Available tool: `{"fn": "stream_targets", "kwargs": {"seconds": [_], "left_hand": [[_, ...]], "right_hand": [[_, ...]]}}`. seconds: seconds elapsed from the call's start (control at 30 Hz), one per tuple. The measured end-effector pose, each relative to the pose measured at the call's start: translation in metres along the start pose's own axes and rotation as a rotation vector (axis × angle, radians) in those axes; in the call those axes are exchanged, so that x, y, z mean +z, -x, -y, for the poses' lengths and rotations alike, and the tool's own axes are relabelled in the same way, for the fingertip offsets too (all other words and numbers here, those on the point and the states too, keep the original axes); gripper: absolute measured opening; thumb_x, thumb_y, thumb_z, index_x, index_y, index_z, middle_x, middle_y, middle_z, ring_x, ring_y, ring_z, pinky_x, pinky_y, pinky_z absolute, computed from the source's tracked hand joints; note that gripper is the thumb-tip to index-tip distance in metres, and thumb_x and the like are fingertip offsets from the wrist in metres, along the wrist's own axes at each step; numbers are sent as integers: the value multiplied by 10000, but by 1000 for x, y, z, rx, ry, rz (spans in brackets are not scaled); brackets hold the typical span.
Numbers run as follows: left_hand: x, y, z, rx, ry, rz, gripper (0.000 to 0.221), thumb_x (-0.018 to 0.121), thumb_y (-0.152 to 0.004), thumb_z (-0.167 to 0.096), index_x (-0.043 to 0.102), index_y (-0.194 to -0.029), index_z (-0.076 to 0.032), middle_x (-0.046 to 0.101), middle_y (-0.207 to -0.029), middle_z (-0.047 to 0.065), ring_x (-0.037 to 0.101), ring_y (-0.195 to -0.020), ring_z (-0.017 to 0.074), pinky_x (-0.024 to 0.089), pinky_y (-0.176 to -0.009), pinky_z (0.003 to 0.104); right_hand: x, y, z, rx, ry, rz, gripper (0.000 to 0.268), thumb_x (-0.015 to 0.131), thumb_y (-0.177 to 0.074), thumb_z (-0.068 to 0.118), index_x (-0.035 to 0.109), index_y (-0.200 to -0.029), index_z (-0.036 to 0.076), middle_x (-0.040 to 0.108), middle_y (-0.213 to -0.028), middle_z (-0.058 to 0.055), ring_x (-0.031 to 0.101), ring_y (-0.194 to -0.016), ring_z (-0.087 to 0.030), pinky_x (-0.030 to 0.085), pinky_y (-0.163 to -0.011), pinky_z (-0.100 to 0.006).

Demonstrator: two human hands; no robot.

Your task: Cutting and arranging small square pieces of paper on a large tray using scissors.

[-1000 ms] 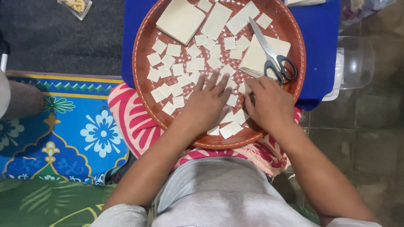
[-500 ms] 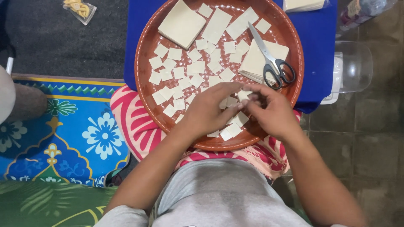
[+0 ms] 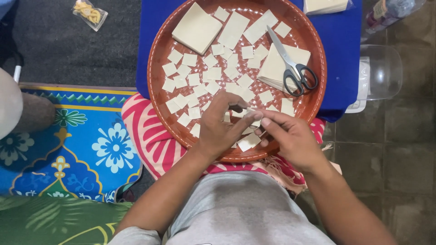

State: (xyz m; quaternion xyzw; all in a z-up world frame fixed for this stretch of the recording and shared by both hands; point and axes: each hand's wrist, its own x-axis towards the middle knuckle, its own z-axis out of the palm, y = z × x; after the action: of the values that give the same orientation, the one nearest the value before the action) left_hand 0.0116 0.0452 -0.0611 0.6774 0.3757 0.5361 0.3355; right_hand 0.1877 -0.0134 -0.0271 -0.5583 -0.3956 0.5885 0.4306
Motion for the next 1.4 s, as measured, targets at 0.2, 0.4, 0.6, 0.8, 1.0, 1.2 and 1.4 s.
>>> {"fn": "stream_targets", "kwargs": {"seconds": [0.2,0.4,0.6,0.8,1.0,1.2,1.4], "left_hand": [[-1,-4,-10,61,-41,18,115,826,-874,-154,741,-925,-94,700,-884,45,754,-821,234,622,-705,332],[3,-4,-29,0,5,30,110,806,-895,-129,780,-999,-104,740,-904,88,765,-823,256,628,-696,344],[1,0,-29,-111,153,114,202,821,-869,-116,795,-1068,-142,777,-967,109,782,-934,303,621,-804,385],[-3,-2,-32,-213,214,160,240,849,-842,-147,798,-1076,-163,798,-988,104,786,-963,285,611,-844,384],[-6,-5,-37,-246,273,179,205,824,-861,-123,801,-1064,-132,801,-969,113,786,-946,271,603,-852,377],[-4,-4,-34,-267,287,182,176,805,-874,-104,808,-1049,-129,806,-946,106,785,-910,237,608,-832,362],[-5,-3,-31,-420,380,222,168,803,-880,-97,799,-1047,-89,803,-953,137,755,-936,188,604,-863,352]], "right_hand": [[3,0,-4,-208,159,-128,281,640,-1010,80,729,-1261,-9,728,-823,-177,683,-675,-182,628,-595,-336],[10,6,5,-383,423,-293,241,757,-968,111,790,-1207,92,740,-917,-148,726,-796,-190,594,-645,-311],[12,9,13,-317,214,-336,178,792,-938,54,789,-1113,23,701,-791,-142,702,-705,-168,620,-627,-290],[4,7,3,-331,231,-341,137,806,-938,58,799,-1068,14,702,-803,-149,691,-737,-168,623,-625,-323],[6,9,7,-231,118,-352,140,792,-945,61,783,-1074,6,703,-769,-116,678,-712,-138,638,-664,-322],[7,7,7,-214,97,-358,133,795,-942,67,770,-1048,-9,720,-764,-153,718,-689,-181,644,-653,-341],[4,6,7,-222,153,-334,125,798,-946,81,765,-1030,-6,714,-754,-170,724,-679,-201,629,-652,-343]]}}
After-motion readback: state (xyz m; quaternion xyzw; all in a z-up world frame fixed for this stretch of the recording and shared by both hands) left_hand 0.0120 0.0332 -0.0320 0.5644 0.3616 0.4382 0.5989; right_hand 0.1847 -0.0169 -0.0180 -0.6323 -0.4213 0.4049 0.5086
